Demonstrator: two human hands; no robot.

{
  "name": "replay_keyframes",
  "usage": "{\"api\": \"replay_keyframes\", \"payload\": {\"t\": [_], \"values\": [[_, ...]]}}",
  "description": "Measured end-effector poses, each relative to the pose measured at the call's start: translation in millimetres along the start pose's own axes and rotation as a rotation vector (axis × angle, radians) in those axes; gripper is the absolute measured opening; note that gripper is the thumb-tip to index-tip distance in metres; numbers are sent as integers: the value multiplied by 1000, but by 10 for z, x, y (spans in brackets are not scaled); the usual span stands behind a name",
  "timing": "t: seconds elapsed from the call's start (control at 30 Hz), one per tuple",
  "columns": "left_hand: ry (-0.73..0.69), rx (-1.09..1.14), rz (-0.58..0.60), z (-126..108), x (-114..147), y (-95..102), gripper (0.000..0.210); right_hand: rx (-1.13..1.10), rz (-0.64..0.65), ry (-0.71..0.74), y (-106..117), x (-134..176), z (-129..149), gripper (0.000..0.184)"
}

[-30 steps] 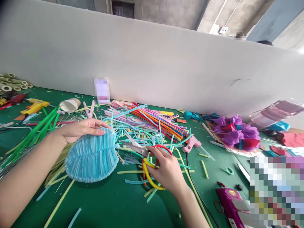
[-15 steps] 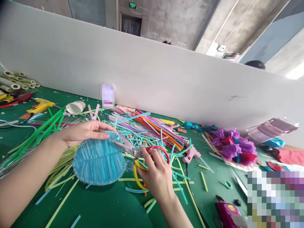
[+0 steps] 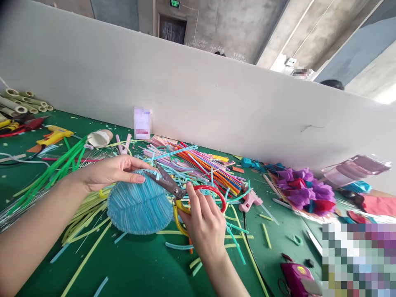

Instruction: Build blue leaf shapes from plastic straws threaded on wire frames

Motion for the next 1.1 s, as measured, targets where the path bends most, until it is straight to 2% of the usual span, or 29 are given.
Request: {"api": "replay_keyframes", "payload": {"t": [0.1,0.2,0.3,0.47,0.63,0.8,0.9,1.1], "values": [[16,-25,-16,-13,3,9,37,16,-43,-30,21,40,3,50],[12,-56,-22,-25,5,8,37,14,-62,-20,24,44,-2,43],[-14,-82,0,-26,-5,-8,34,12,-41,4,9,5,5,39],[-44,-113,-20,-15,-26,-4,31,-47,31,-8,-38,-34,18,47],[0,-96,-18,11,-22,5,34,-92,54,-29,-71,-30,1,43],[-7,-115,-38,-5,-10,7,31,-43,56,8,-42,-59,11,45],[-19,-147,-7,-10,-12,-6,28,16,38,52,-4,-84,24,47],[0,-92,-3,4,4,6,31,50,21,56,20,-134,15,45]]}}
Point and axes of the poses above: each hand's wrist, its own x-axis away from the middle knuckle, its own y-axis out of the back of the hand, z = x × y, the point moved 4 cm from there along -x, towards the middle knuckle, and after that the axes turned 3 degrees about z, right-handed, at the moved point
